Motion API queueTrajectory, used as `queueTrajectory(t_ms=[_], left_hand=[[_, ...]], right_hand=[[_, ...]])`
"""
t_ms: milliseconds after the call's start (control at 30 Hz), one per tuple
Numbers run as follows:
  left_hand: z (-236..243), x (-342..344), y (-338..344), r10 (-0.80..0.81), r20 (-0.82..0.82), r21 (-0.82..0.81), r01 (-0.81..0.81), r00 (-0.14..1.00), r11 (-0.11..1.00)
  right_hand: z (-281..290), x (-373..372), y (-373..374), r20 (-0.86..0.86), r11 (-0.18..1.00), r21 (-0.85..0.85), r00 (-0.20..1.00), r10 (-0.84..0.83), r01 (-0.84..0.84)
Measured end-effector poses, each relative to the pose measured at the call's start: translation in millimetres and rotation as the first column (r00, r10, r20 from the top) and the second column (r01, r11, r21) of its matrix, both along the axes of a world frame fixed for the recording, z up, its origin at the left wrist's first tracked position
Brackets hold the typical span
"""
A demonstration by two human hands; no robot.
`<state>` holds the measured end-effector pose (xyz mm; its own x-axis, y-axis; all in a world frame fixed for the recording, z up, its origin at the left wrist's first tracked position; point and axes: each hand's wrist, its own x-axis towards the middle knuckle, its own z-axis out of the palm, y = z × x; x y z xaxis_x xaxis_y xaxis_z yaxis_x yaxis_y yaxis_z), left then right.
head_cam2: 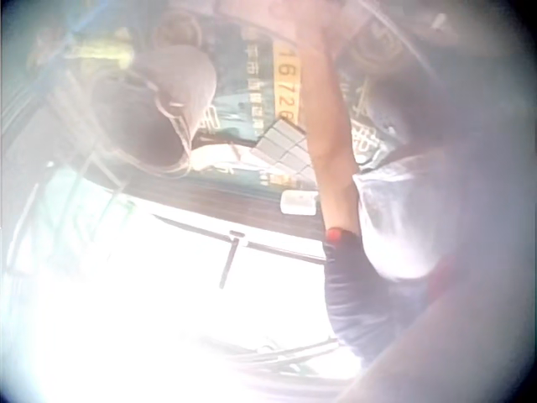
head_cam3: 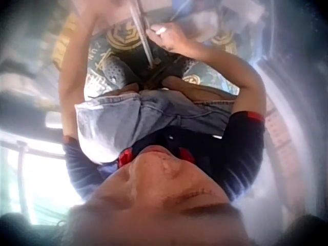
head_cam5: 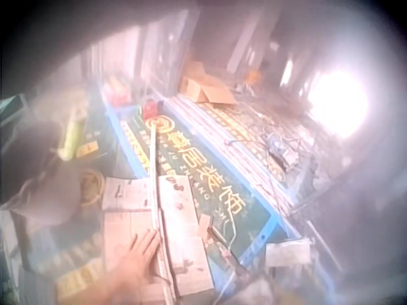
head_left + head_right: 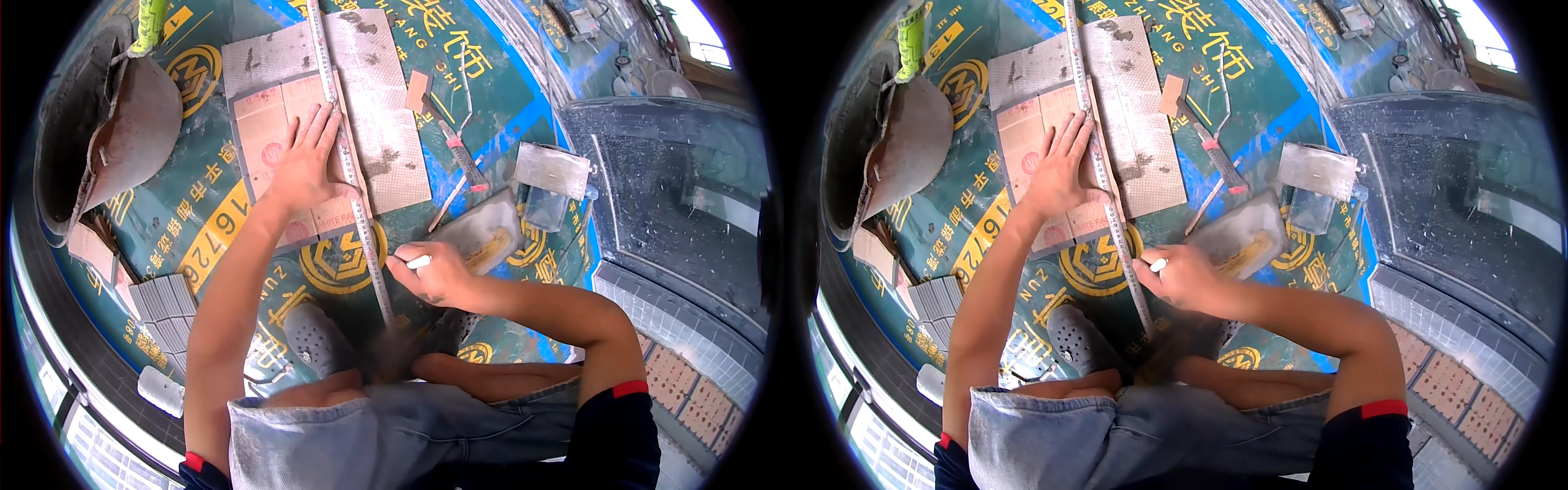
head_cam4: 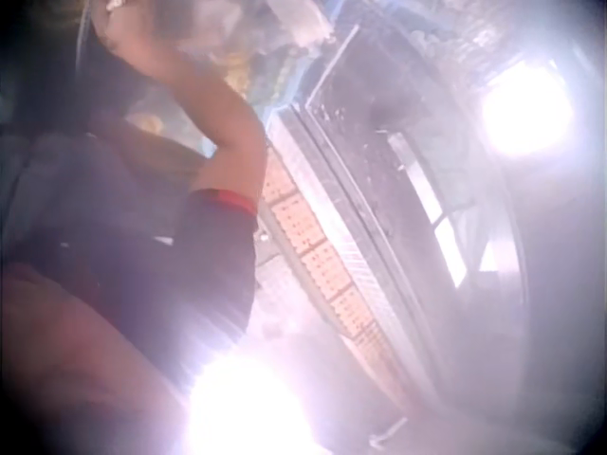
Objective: Measuring and marking tiles for cutting during a renovation project.
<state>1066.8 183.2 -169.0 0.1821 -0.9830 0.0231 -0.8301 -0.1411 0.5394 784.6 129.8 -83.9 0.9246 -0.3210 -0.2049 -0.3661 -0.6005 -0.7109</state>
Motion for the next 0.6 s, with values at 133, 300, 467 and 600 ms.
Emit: queueTrajectory(t_ms=[133,300,467,600], left_hand=[[-2.7,0.8,0.2,-0.003,0.017,-0.005,0.003,1.000,1.000],[1.8,4.4,1.3,0.010,-0.033,-0.067,-0.012,0.999,0.998],[13.0,20.8,27.5,0.303,-0.402,-0.057,-0.354,0.864,0.933],[6.0,31.7,63.6,0.507,-0.253,-0.298,-0.565,0.824,0.770]], right_hand=[[-19.4,4.1,16.0,-0.230,0.975,0.084,0.956,-0.181,0.204],[-59.9,29.2,31.9,-0.451,0.844,0.307,0.848,-0.278,0.441],[-51.0,49.5,-41.9,-0.178,0.800,0.271,0.845,-0.505,0.535],[-11.3,54.8,-180.2,-0.095,0.851,-0.225,0.859,-0.504,0.474]])
